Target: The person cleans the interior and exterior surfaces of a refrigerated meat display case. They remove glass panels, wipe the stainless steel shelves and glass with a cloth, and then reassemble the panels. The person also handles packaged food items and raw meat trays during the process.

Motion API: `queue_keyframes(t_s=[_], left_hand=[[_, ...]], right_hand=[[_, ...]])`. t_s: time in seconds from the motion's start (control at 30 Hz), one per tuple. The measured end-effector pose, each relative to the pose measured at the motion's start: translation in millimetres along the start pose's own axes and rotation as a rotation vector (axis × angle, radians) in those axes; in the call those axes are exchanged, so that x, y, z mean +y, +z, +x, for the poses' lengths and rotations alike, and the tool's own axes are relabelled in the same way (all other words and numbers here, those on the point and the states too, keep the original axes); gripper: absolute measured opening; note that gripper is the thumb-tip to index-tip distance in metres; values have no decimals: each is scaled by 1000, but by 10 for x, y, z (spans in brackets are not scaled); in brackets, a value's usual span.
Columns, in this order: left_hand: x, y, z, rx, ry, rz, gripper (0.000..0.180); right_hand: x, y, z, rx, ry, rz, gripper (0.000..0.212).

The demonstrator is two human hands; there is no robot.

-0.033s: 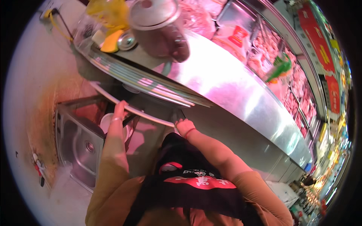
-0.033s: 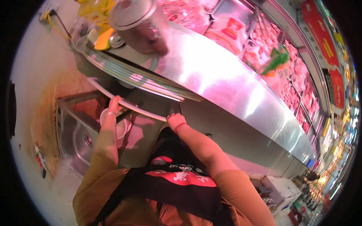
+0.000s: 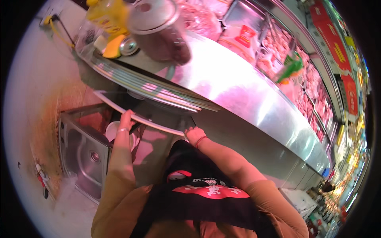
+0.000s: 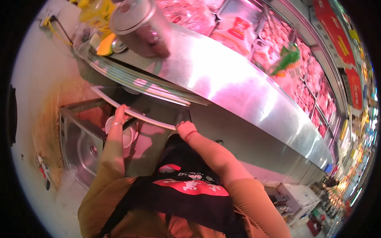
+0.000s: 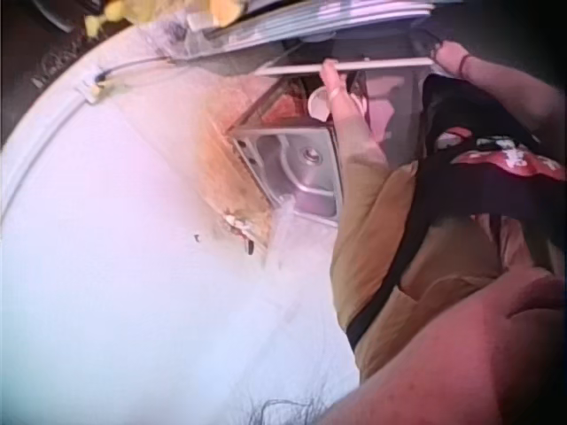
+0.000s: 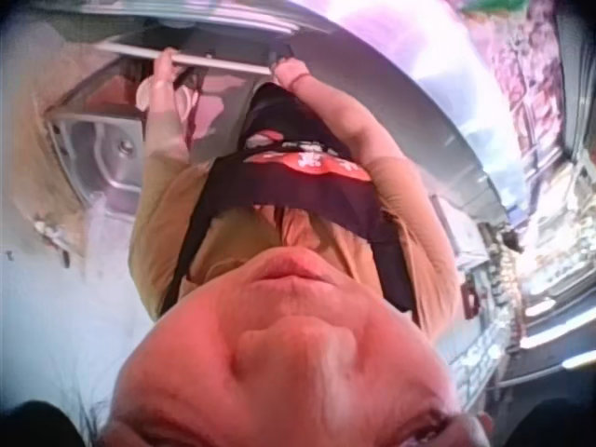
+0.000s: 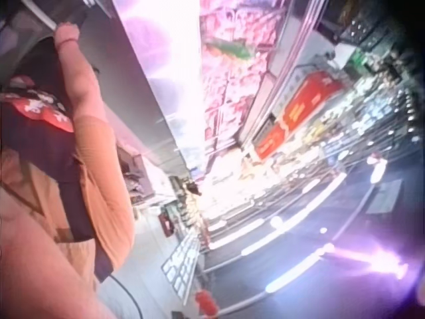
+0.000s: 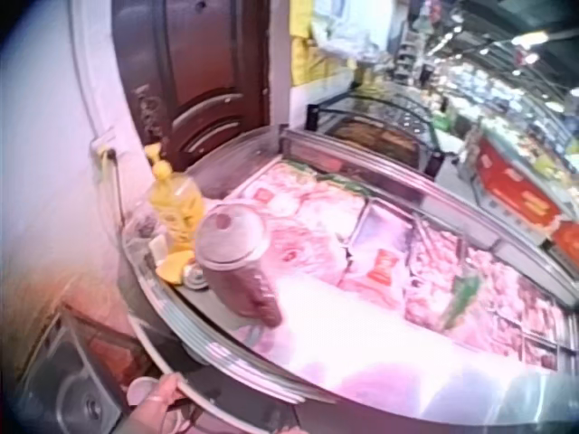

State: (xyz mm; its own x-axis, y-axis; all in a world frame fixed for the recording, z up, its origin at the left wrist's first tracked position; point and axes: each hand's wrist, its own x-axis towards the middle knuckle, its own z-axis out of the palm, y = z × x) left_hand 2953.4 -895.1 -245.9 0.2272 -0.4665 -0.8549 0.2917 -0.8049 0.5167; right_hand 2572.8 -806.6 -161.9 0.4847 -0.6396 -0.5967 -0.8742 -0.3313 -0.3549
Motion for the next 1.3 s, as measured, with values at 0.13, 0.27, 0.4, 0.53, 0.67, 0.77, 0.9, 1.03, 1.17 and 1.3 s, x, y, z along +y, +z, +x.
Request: queue_keyframes(t_s=[0.13, 0.27, 0.4, 0.53, 0.67, 0.77, 0.9, 1.03, 1.17, 1.3], left_hand=[[-355, 394, -811, 0, 25, 95, 12], [-709, 861, -1625, -224, -19, 38, 7], [-925, 1816, -2947, -132, -4, 160, 8], [-1531, 2051, -3258, -294, -15, 176, 10], [-1842, 2615, -3727, -368, -59, 282, 9], [-2101, 3079, -3968, -463, -119, 452, 10], [-2678, 3766, -4558, -504, 145, 511, 11], [-3127, 4442, -4842, -467, -54, 390, 12], [-3444, 5089, -5035, -548, -85, 491, 16], [-3880, 5747, -4936, -619, -190, 551, 19]], right_hand=[[323, 78, -845, 33, 6, -26, 21], [794, 100, -1840, 122, 47, -36, 18], [1245, 257, -2906, 330, 104, 7, 14], [1597, 574, -3935, 635, 180, 54, 10], [1798, 815, -4804, 852, 373, 82, 7], [2017, 1039, -5328, 900, 523, 33, 7], [2279, 1369, -5968, 918, 671, 66, 6], [2569, 1678, -6523, 883, 799, 70, 6], [2978, 1909, -7105, 930, 895, 82, 7], [3427, 2240, -7637, 956, 954, 73, 7]])
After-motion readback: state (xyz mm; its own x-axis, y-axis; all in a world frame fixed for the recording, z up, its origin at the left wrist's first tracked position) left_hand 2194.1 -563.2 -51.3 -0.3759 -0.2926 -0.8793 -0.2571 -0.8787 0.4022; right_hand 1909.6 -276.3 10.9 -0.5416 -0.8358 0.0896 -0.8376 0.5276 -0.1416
